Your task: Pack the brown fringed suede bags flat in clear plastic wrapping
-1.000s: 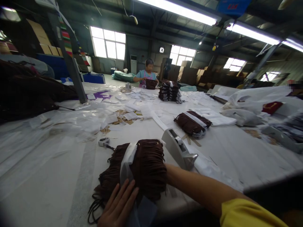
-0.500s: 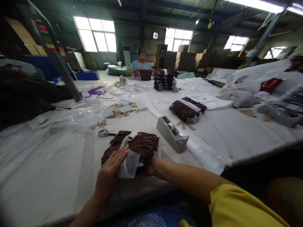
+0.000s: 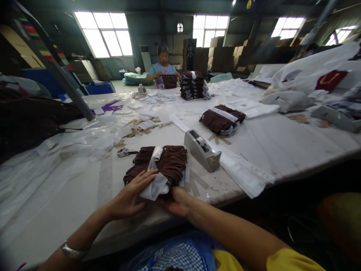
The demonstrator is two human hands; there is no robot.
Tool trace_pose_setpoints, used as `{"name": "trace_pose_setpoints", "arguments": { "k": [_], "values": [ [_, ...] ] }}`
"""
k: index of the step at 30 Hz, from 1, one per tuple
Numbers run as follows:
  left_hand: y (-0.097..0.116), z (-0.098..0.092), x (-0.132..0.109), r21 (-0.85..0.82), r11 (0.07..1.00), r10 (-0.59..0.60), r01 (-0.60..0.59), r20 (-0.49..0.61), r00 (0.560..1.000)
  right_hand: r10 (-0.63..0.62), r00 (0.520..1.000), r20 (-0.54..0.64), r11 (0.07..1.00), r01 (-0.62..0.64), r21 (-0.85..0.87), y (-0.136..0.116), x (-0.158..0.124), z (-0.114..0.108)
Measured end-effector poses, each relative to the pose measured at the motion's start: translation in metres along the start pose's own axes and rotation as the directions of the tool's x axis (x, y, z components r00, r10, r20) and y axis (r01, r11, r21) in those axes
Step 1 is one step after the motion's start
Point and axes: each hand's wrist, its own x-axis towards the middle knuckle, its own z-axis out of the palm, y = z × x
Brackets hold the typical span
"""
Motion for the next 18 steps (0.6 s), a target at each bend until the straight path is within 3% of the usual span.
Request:
{"name": "trace_pose_setpoints", "arguments": {
  "k": [2,4,6,10,15,18],
  "values": [
    [-0.006,0.004,-0.001,0.085,0.996,0.028,-0.028,-0.003,1.000,0.141,0.989,-0.044,0.962,-0.126,0.243,-0.005,-0.003,0.005],
    [-0.014,0.008,0.001,0.136,0.990,0.043,-0.040,-0.015,0.999,0.271,0.958,-0.089,0.851,-0.196,0.487,-0.009,-0.006,0.009],
    [-0.021,0.008,0.006,0.137,0.990,0.036,-0.032,-0.022,0.999,0.358,0.927,-0.109,0.769,-0.227,0.598,-0.011,-0.011,0.011],
    [-0.024,-0.002,0.022,0.099,0.994,-0.039,0.049,-0.099,0.994,0.565,0.825,0.017,0.620,-0.438,0.651,-0.007,-0.021,0.013],
    [-0.016,-0.004,0.042,0.128,0.985,-0.096,0.116,-0.153,0.983,0.588,0.800,0.117,0.480,-0.462,0.746,-0.004,-0.028,0.020],
    [-0.016,0.009,0.041,0.167,0.983,-0.064,0.080,-0.094,0.994,0.606,0.733,0.310,0.352,-0.596,0.722,0.001,-0.038,0.024]
  ]
}}
